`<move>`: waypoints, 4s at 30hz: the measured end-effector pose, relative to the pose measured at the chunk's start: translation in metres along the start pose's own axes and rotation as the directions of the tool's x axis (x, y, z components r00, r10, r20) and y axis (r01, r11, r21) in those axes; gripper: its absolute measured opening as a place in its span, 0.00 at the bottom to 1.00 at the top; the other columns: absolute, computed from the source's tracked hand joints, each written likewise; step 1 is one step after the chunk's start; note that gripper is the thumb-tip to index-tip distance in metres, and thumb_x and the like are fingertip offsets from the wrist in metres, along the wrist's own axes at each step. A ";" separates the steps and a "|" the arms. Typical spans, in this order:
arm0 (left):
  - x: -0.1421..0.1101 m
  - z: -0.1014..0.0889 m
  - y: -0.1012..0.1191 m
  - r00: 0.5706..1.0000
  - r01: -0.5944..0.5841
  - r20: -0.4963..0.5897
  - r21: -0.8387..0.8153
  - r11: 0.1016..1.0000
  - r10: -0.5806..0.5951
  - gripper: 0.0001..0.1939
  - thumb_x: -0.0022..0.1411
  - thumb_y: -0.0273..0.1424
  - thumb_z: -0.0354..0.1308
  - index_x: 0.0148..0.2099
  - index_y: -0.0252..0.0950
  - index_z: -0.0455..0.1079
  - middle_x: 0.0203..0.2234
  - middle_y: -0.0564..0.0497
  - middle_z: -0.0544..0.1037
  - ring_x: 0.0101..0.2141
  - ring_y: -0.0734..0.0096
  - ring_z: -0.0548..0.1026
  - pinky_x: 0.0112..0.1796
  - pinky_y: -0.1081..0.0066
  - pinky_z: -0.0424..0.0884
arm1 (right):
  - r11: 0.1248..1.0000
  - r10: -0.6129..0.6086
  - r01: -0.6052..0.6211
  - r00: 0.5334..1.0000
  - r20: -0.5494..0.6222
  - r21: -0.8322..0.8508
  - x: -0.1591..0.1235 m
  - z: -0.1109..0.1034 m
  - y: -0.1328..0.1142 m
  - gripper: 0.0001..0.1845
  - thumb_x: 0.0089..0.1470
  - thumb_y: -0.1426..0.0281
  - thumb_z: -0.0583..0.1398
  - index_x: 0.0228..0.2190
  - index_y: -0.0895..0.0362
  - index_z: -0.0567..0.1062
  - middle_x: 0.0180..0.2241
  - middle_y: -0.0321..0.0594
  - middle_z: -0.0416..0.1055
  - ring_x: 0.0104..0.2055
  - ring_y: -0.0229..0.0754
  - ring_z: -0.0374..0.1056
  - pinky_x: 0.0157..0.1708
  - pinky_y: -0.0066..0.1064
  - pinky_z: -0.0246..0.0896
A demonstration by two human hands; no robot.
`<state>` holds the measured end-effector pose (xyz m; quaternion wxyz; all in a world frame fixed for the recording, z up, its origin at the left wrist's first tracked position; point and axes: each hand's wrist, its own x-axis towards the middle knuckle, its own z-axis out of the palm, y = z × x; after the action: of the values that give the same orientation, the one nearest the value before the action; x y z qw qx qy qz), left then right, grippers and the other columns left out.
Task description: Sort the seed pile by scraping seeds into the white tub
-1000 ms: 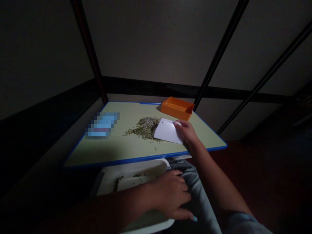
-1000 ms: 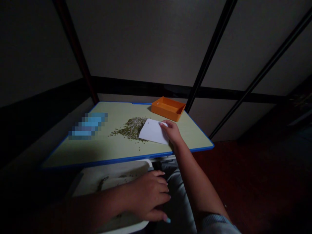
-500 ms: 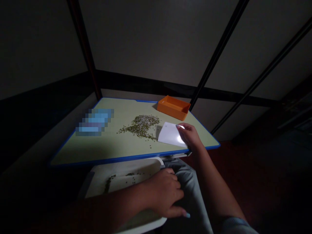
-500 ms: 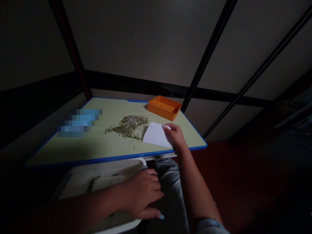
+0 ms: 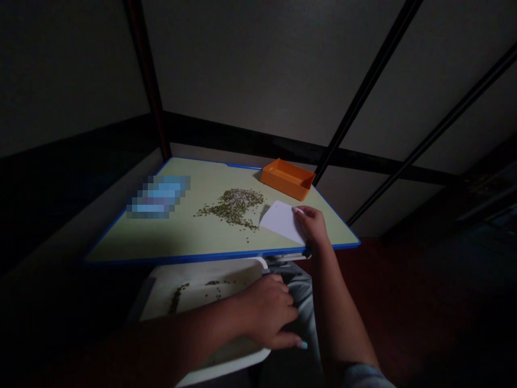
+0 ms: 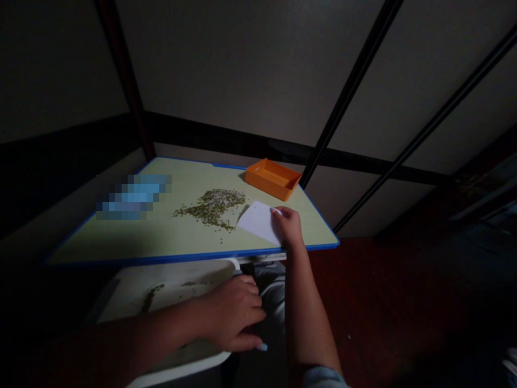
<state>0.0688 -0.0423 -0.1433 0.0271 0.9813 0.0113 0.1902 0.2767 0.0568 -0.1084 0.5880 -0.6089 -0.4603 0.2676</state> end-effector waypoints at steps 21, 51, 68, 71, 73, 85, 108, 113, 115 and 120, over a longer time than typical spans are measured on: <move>0.003 0.002 0.000 1.000 0.020 -0.006 0.024 1.000 -0.020 0.22 0.57 0.51 0.59 0.27 0.37 0.70 0.19 0.53 0.73 0.25 0.67 0.70 0.33 0.62 0.61 | 0.998 0.044 -0.052 0.987 0.153 0.046 -0.012 0.005 -0.013 0.21 0.31 0.55 0.68 0.24 0.59 0.77 0.20 0.36 0.71 0.21 0.36 0.60 0.22 0.28 0.51; 0.004 -0.002 0.001 1.000 0.023 -0.010 0.012 1.000 -0.022 0.22 0.58 0.52 0.58 0.26 0.37 0.70 0.19 0.52 0.73 0.24 0.66 0.70 0.31 0.61 0.61 | 0.995 0.065 -0.080 0.970 0.236 0.055 -0.018 0.009 -0.010 0.21 0.33 0.55 0.69 0.25 0.59 0.78 0.19 0.35 0.70 0.20 0.35 0.60 0.21 0.28 0.50; 0.004 -0.002 0.000 1.000 0.019 0.008 0.022 1.000 -0.019 0.23 0.58 0.52 0.57 0.27 0.37 0.71 0.19 0.52 0.74 0.24 0.66 0.70 0.30 0.62 0.60 | 0.996 0.046 -0.064 0.969 0.242 0.065 -0.019 0.015 -0.008 0.20 0.35 0.56 0.69 0.26 0.59 0.79 0.20 0.36 0.71 0.21 0.36 0.60 0.22 0.28 0.51; 0.004 -0.002 0.001 1.000 0.018 0.011 0.019 1.000 -0.018 0.23 0.58 0.52 0.57 0.27 0.37 0.71 0.19 0.52 0.74 0.24 0.66 0.70 0.31 0.62 0.60 | 0.995 0.047 -0.067 0.968 0.246 0.075 -0.019 0.015 -0.008 0.20 0.35 0.56 0.69 0.26 0.59 0.79 0.20 0.36 0.71 0.21 0.35 0.60 0.22 0.28 0.51; 0.003 -0.002 0.001 1.000 0.016 0.015 0.017 1.000 -0.016 0.23 0.58 0.52 0.57 0.27 0.37 0.71 0.19 0.52 0.74 0.24 0.66 0.70 0.31 0.62 0.61 | 0.995 0.046 -0.066 0.967 0.249 0.075 -0.019 0.016 -0.008 0.20 0.35 0.56 0.69 0.26 0.59 0.79 0.20 0.35 0.71 0.21 0.35 0.59 0.21 0.28 0.50; 0.003 0.000 0.001 1.000 0.022 0.002 0.018 1.000 -0.022 0.23 0.58 0.52 0.57 0.26 0.37 0.71 0.19 0.53 0.74 0.24 0.65 0.70 0.30 0.62 0.61 | 0.998 -0.026 0.010 0.961 0.275 0.061 -0.020 0.021 -0.008 0.20 0.39 0.54 0.68 0.26 0.59 0.77 0.21 0.34 0.70 0.22 0.35 0.58 0.22 0.27 0.50; 0.002 -0.006 0.002 1.000 0.022 0.005 0.031 0.999 -0.023 0.22 0.58 0.52 0.57 0.27 0.37 0.71 0.19 0.53 0.74 0.24 0.66 0.70 0.32 0.61 0.62 | 1.000 -0.009 0.012 0.994 0.106 -0.026 -0.020 0.014 -0.009 0.25 0.35 0.51 0.67 0.27 0.61 0.78 0.23 0.39 0.72 0.24 0.37 0.62 0.24 0.29 0.54; 0.002 -0.003 0.002 1.000 0.021 -0.002 0.033 0.999 -0.021 0.23 0.57 0.53 0.57 0.26 0.38 0.71 0.19 0.53 0.73 0.23 0.67 0.69 0.31 0.62 0.61 | 1.000 -0.015 0.018 0.988 0.151 -0.022 -0.022 0.015 -0.009 0.23 0.37 0.53 0.67 0.27 0.61 0.78 0.23 0.38 0.72 0.24 0.37 0.61 0.24 0.28 0.52; 0.002 -0.002 0.002 1.000 0.021 -0.007 0.034 0.999 -0.021 0.23 0.57 0.53 0.58 0.26 0.38 0.71 0.18 0.53 0.73 0.23 0.67 0.69 0.30 0.62 0.61 | 0.999 -0.013 0.018 0.987 0.157 -0.028 -0.023 0.016 -0.010 0.23 0.38 0.53 0.67 0.27 0.61 0.78 0.23 0.37 0.71 0.24 0.37 0.60 0.24 0.28 0.52; 0.002 -0.001 0.001 1.000 0.021 -0.022 0.034 0.999 -0.020 0.23 0.57 0.53 0.58 0.26 0.38 0.71 0.19 0.53 0.73 0.23 0.67 0.69 0.30 0.62 0.61 | 0.999 -0.017 0.023 0.988 0.150 -0.036 -0.026 0.024 -0.015 0.22 0.37 0.54 0.66 0.27 0.61 0.77 0.23 0.38 0.72 0.25 0.38 0.61 0.24 0.29 0.53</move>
<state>0.0705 -0.0430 -0.1410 0.0121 0.9794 0.0248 0.2002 0.2407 0.0432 -0.1037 0.5428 -0.5934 -0.5143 0.2979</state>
